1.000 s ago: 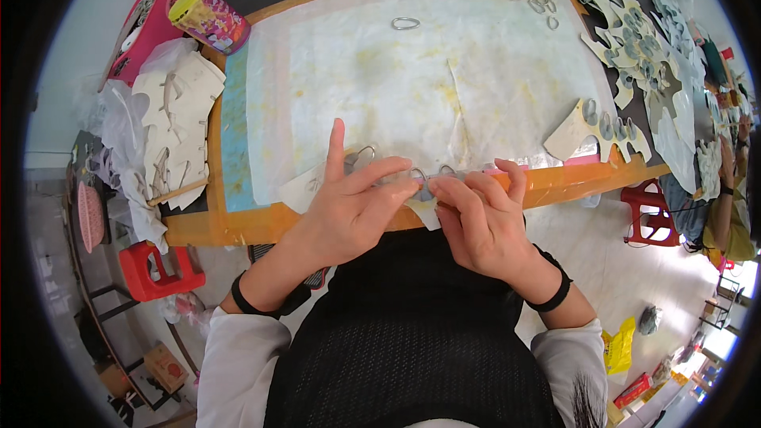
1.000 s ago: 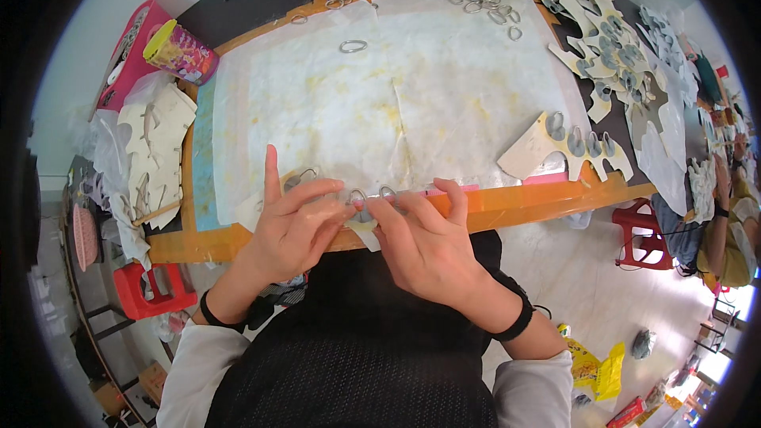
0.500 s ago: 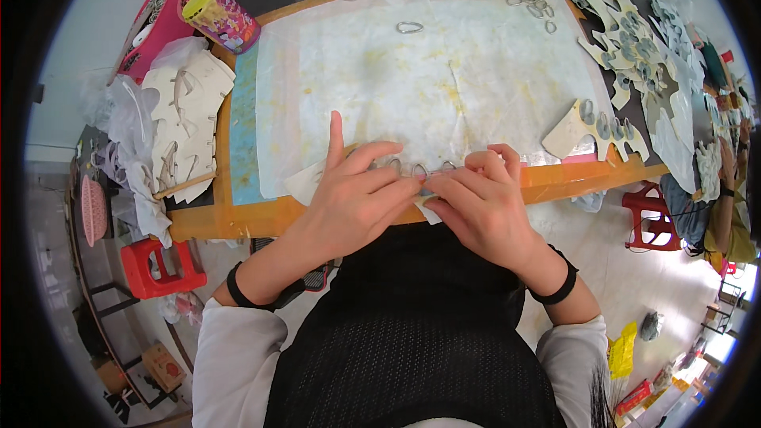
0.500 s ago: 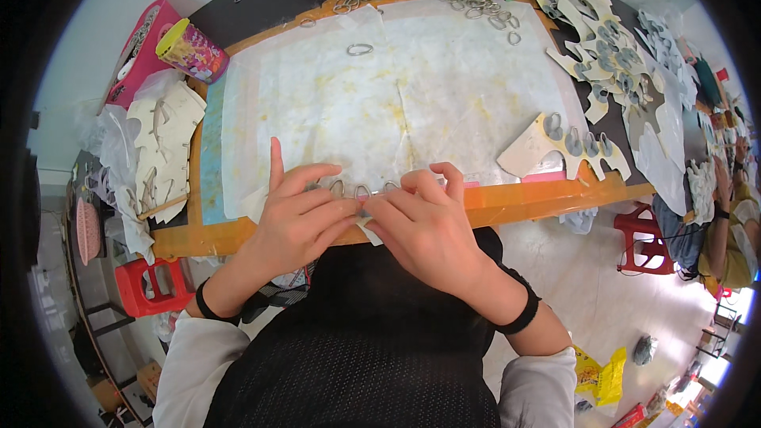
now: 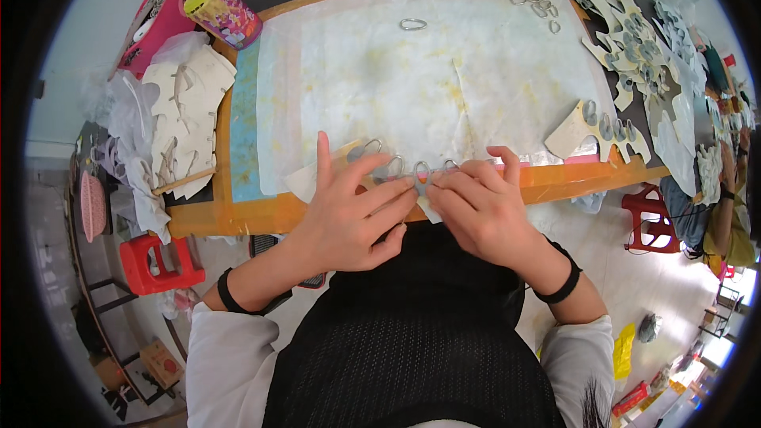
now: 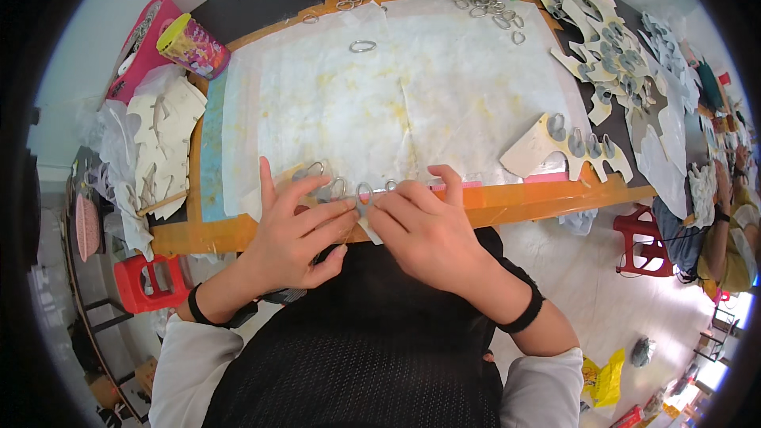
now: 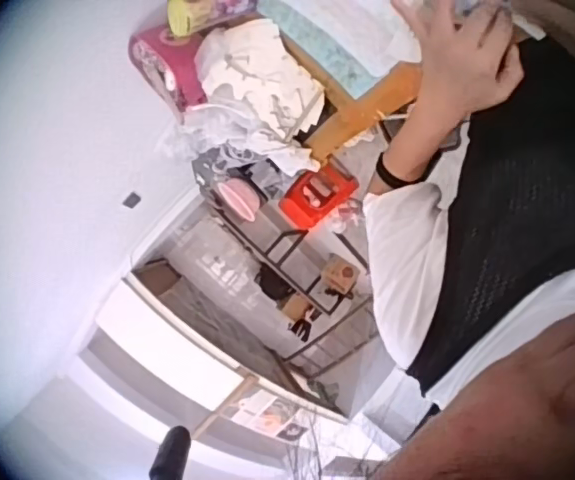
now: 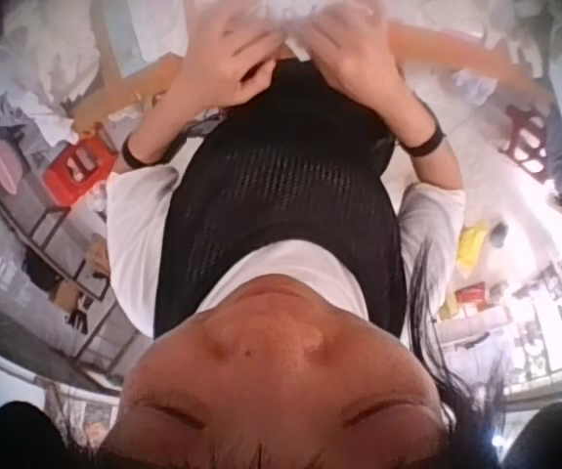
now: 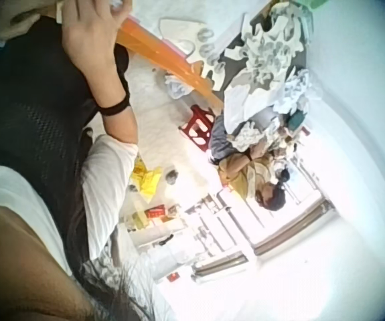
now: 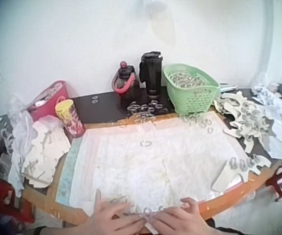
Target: Manually inserting metal eyelets into pre-punched holes on a shoe upper component.
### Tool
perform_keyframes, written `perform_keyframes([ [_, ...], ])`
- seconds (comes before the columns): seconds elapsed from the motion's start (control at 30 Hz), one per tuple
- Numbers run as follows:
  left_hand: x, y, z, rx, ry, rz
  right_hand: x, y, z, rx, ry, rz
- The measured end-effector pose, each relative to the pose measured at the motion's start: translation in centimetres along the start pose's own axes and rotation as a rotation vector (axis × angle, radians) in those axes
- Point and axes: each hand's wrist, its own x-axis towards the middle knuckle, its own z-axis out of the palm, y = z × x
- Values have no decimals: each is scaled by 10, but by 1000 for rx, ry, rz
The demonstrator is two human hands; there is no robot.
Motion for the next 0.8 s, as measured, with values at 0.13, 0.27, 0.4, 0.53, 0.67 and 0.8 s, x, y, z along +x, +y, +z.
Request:
perform_keyframes([
  [0.13, -9, -3, 7, 30, -5, 5, 5, -7, -7, 42, -87, 37],
  [0.27, -20, 3, 18, 21, 107, -11, 12, -11, -5, 73, -112, 33],
  [0.4, 3, 10, 29, -48, 145, 29, 4, -8, -15, 39, -92, 96],
  [0.53, -4, 4, 30, -27, 170, 29, 7, -9, -7, 38, -143, 99],
  [0.67, -2, 1, 33, -61, 230, 20, 8, 6, -3, 101, -109, 80],
  [0.8, 4, 3, 37, -31, 234, 9, -1, 10, -3, 0, -67, 17],
])
